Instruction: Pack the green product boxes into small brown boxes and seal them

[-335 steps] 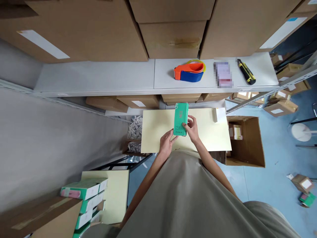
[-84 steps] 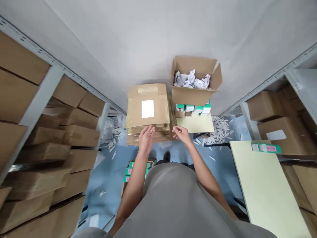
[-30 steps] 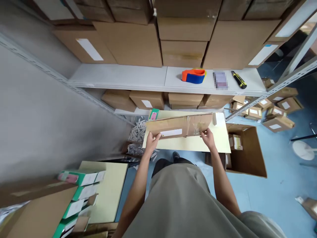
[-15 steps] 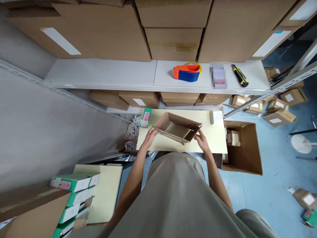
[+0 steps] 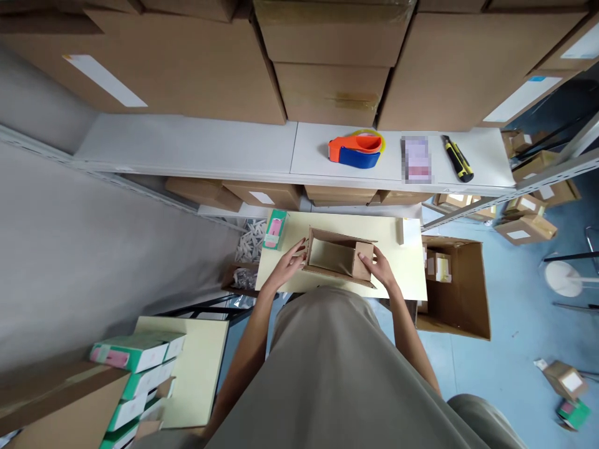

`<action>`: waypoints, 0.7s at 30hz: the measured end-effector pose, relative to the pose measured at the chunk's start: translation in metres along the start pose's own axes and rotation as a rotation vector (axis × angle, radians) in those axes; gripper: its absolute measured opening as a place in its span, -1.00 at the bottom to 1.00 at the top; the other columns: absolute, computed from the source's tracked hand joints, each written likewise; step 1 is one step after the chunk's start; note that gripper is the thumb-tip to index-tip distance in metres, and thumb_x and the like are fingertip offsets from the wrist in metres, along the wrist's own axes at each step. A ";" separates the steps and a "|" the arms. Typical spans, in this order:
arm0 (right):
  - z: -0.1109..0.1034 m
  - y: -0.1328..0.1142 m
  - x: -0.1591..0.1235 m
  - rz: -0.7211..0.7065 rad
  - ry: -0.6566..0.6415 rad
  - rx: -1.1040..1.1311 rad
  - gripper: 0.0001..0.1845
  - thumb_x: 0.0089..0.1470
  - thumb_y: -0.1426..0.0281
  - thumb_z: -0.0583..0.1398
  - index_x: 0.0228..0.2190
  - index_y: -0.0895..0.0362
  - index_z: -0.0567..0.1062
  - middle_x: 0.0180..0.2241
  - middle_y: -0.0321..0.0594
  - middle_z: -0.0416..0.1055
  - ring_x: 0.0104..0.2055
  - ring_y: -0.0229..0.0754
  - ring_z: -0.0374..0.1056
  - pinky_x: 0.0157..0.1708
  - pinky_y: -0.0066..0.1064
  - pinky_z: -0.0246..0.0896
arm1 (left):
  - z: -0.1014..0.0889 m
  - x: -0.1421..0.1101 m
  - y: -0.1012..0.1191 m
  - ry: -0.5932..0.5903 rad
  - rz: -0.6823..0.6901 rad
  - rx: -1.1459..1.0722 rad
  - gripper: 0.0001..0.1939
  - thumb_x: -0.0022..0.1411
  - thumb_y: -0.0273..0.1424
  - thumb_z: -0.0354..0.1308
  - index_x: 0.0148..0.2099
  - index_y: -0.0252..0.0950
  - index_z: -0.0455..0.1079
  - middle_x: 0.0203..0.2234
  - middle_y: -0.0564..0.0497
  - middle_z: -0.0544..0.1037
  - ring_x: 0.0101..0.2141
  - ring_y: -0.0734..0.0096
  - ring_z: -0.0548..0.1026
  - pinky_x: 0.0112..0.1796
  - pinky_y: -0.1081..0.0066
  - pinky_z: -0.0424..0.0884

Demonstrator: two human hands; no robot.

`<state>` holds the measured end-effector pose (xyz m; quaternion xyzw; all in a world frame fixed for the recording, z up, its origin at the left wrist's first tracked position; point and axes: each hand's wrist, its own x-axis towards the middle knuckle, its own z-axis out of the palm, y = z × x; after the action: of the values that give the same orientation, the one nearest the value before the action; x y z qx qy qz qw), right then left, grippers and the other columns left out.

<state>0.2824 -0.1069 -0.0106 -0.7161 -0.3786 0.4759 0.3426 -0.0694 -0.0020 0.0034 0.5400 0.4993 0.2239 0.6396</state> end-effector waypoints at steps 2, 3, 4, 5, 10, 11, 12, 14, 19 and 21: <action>-0.001 -0.007 0.002 0.026 0.024 -0.054 -0.02 0.13 -0.27 0.34 0.36 0.03 0.44 0.26 0.05 0.59 0.05 0.20 0.61 0.07 0.04 0.58 | 0.000 0.004 0.001 -0.008 0.008 0.029 -0.10 0.41 0.10 0.27 0.62 -0.19 0.25 0.44 -0.30 0.45 0.24 -0.07 0.60 0.17 0.01 0.63; -0.002 -0.011 0.003 0.031 0.055 -0.089 -0.01 0.13 -0.27 0.33 0.37 0.04 0.43 0.27 0.08 0.58 0.04 0.20 0.61 0.07 0.04 0.57 | 0.001 0.006 0.001 -0.016 0.008 0.036 -0.09 0.42 0.12 0.27 0.62 -0.18 0.24 0.45 -0.30 0.43 0.22 -0.05 0.61 0.16 0.02 0.63; -0.002 -0.015 0.004 0.024 0.098 -0.126 -0.01 0.15 -0.28 0.31 0.37 0.05 0.42 0.29 0.11 0.55 0.05 0.21 0.61 0.09 0.04 0.55 | 0.001 0.007 0.001 -0.026 0.004 0.038 -0.08 0.42 0.14 0.27 0.63 -0.17 0.23 0.46 -0.30 0.42 0.19 -0.04 0.63 0.15 0.03 0.64; -0.003 -0.019 0.005 0.004 0.153 -0.162 -0.04 0.18 -0.29 0.29 0.36 0.05 0.43 0.32 0.13 0.52 0.08 0.21 0.60 0.10 0.05 0.53 | 0.002 0.008 0.001 -0.035 -0.002 0.036 -0.07 0.42 0.15 0.27 0.63 -0.16 0.21 0.46 -0.30 0.42 0.19 -0.03 0.64 0.14 0.04 0.64; 0.002 -0.040 0.016 -0.092 0.373 -0.243 -0.35 0.32 -0.30 0.16 -0.06 0.00 0.60 0.07 0.04 0.64 0.03 0.19 0.60 0.05 -0.03 0.49 | 0.007 0.009 0.000 -0.076 -0.009 0.021 -0.07 0.38 0.16 0.32 0.61 -0.14 0.26 0.47 -0.27 0.41 0.28 -0.11 0.57 0.18 0.02 0.63; 0.003 -0.043 0.019 -0.085 0.381 -0.243 -0.36 0.33 -0.31 0.14 -0.18 -0.01 0.58 -0.05 0.01 0.67 -0.03 0.18 0.61 0.03 -0.05 0.49 | 0.007 0.009 0.000 -0.073 0.003 0.033 -0.07 0.36 0.14 0.35 0.60 -0.13 0.27 0.49 -0.26 0.39 0.29 -0.10 0.56 0.23 0.01 0.59; 0.004 -0.045 0.022 -0.076 0.382 -0.241 -0.36 0.34 -0.32 0.12 -0.28 -0.03 0.55 -0.14 -0.02 0.68 -0.07 0.18 0.61 0.01 -0.06 0.48 | 0.007 0.010 -0.001 -0.068 0.013 0.049 -0.07 0.35 0.11 0.38 0.60 -0.12 0.27 0.50 -0.24 0.38 0.29 -0.09 0.57 0.28 0.00 0.55; 0.006 -0.049 0.026 -0.071 0.365 -0.228 -0.35 0.33 -0.34 0.12 -0.35 -0.04 0.50 -0.23 -0.04 0.68 -0.11 0.19 0.61 -0.01 -0.05 0.48 | 0.005 0.011 -0.003 -0.056 0.019 0.078 -0.06 0.34 0.07 0.39 0.61 -0.12 0.25 0.49 -0.25 0.39 0.25 -0.06 0.60 0.30 -0.02 0.51; 0.000 -0.051 0.012 -0.151 0.175 -0.014 -0.39 0.27 -0.27 0.27 -0.05 -0.02 0.59 0.12 -0.02 0.64 0.15 0.23 0.60 0.13 0.01 0.52 | -0.008 0.014 -0.008 -0.036 0.073 0.159 -0.13 0.31 -0.08 0.41 0.58 -0.14 0.32 0.43 -0.26 0.45 0.14 -0.01 0.65 0.25 0.00 0.57; -0.004 -0.047 -0.002 -0.127 0.121 0.081 -0.34 0.27 -0.27 0.26 0.06 -0.01 0.59 0.25 0.02 0.56 0.26 0.25 0.54 0.19 0.06 0.52 | -0.012 0.016 -0.009 -0.049 0.127 0.172 -0.24 0.32 -0.11 0.38 0.50 -0.15 0.43 0.38 -0.22 0.50 0.19 -0.02 0.61 0.29 0.00 0.54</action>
<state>0.2753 -0.0862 0.0314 -0.7035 -0.3823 0.4240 0.4232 -0.0755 0.0135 -0.0098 0.6288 0.4654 0.2071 0.5874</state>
